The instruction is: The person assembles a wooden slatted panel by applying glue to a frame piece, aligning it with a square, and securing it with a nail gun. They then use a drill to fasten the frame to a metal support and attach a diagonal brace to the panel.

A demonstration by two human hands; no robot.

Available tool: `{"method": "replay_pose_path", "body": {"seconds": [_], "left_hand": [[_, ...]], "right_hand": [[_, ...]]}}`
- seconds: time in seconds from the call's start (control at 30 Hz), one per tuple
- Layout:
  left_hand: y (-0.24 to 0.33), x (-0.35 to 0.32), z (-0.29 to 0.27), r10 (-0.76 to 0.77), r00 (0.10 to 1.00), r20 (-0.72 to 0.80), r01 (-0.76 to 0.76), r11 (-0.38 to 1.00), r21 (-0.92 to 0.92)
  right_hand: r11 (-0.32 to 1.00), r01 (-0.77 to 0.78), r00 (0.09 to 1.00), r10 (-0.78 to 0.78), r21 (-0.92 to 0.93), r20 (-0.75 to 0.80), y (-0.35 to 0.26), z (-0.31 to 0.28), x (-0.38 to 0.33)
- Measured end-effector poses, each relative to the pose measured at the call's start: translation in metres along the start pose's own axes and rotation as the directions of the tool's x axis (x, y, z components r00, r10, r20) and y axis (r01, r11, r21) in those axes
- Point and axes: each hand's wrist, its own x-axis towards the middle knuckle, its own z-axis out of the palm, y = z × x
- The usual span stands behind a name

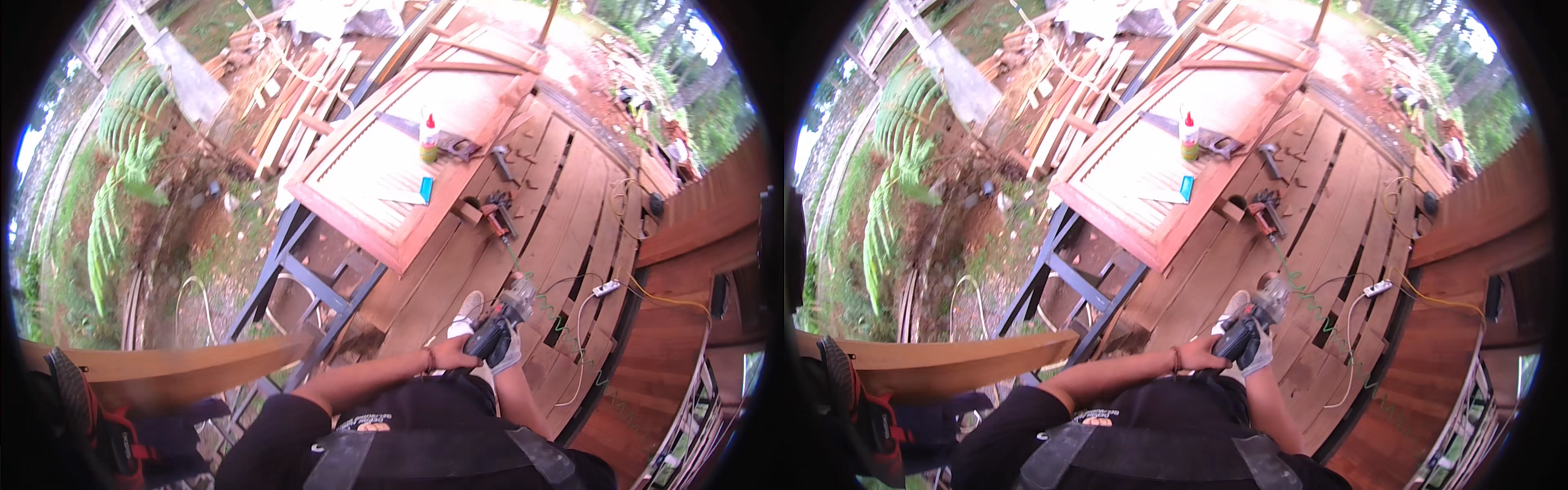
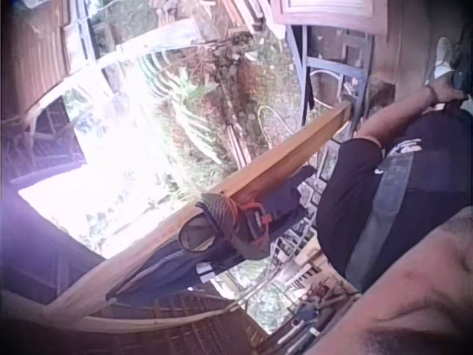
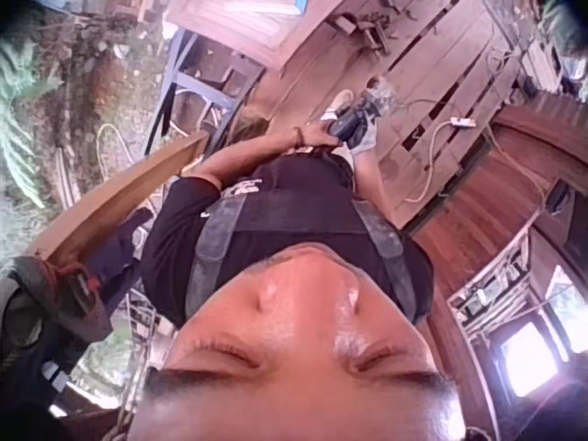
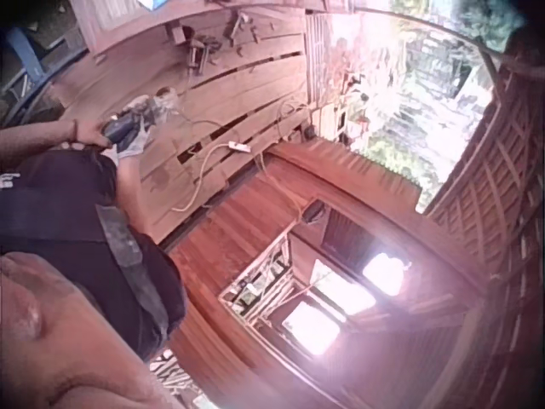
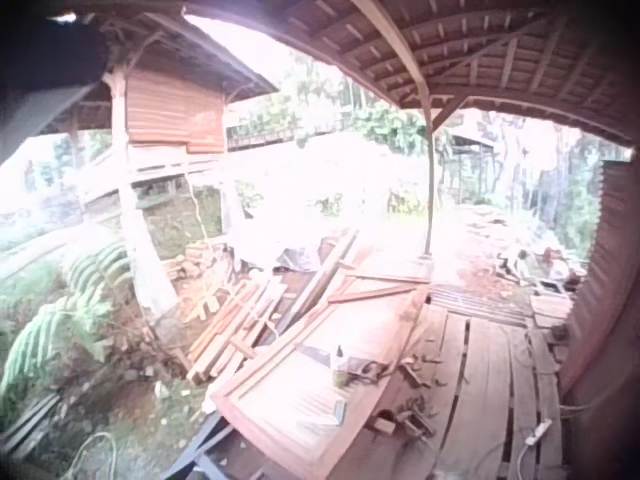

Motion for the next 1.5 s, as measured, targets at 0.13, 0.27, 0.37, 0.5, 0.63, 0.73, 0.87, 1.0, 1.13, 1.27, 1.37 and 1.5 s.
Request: {"method": "replay_pose_path", "body": {"seconds": [0.13,0.27,0.37,0.5,0.63,0.73,0.87,1.0,1.13,1.27,1.37,1.5], "left_hand": [[0.042,0.047,-0.018,-0.032,0.999,0.028,0.027,0.986,0.164],[0.071,0.090,-0.010,0.010,0.999,0.032,-0.017,0.976,0.219],[0.109,0.127,-0.011,-0.027,0.995,0.092,0.011,0.986,0.166],[0.109,0.160,-0.023,0.109,0.984,0.142,-0.136,0.970,0.199],[0.119,0.188,-0.040,0.521,0.842,-0.143,-0.330,0.705,0.627],[0.124,0.201,-0.073,0.349,0.893,-0.284,-0.192,0.866,0.462],[0.089,0.217,-0.143,-0.032,0.930,-0.365,0.207,0.869,0.450],[0.032,0.221,-0.219,-0.274,0.871,-0.409,0.444,0.795,0.413],[-0.010,0.218,-0.270,-0.393,0.795,-0.462,0.579,0.719,0.385],[0.024,0.230,-0.283,-0.537,0.755,-0.375,0.643,0.717,0.269],[0.064,0.259,-0.283,-0.538,0.789,-0.297,0.614,0.697,0.370],[0.082,0.302,-0.286,-0.328,0.928,-0.179,0.362,0.673,0.645]], "right_hand": [[0.993,-0.016,0.975,-0.009,-0.113,-0.221,-0.057,-0.009,0.050],[0.962,-0.113,0.961,0.043,-0.250,-0.272,-0.128,-0.013,0.088],[0.936,-0.094,0.955,-0.012,-0.341,-0.296,-0.182,-0.012,0.116],[0.917,0.201,0.937,-0.282,-0.343,-0.204,-0.240,0.013,0.154],[0.802,0.431,0.824,-0.537,-0.414,-0.182,-0.319,0.037,0.170],[0.626,0.628,0.703,-0.711,-0.463,-0.009,-0.386,0.052,0.164],[0.307,0.626,0.485,-0.873,-0.717,0.050,-0.460,0.031,0.130],[-0.024,0.289,0.204,-0.975,-0.957,0.086,-0.506,-0.010,0.095],[-0.096,-0.024,0.159,-0.983,-0.995,0.091,-0.524,0.046,0.061],[-0.160,-0.255,0.115,-0.984,-0.954,0.134,-0.522,0.041,0.047],[-0.184,-0.395,0.076,-0.983,-0.900,0.167,-0.525,0.041,0.044],[-0.182,-0.612,0.063,-0.981,-0.770,0.181,-0.567,0.048,0.032]]}}
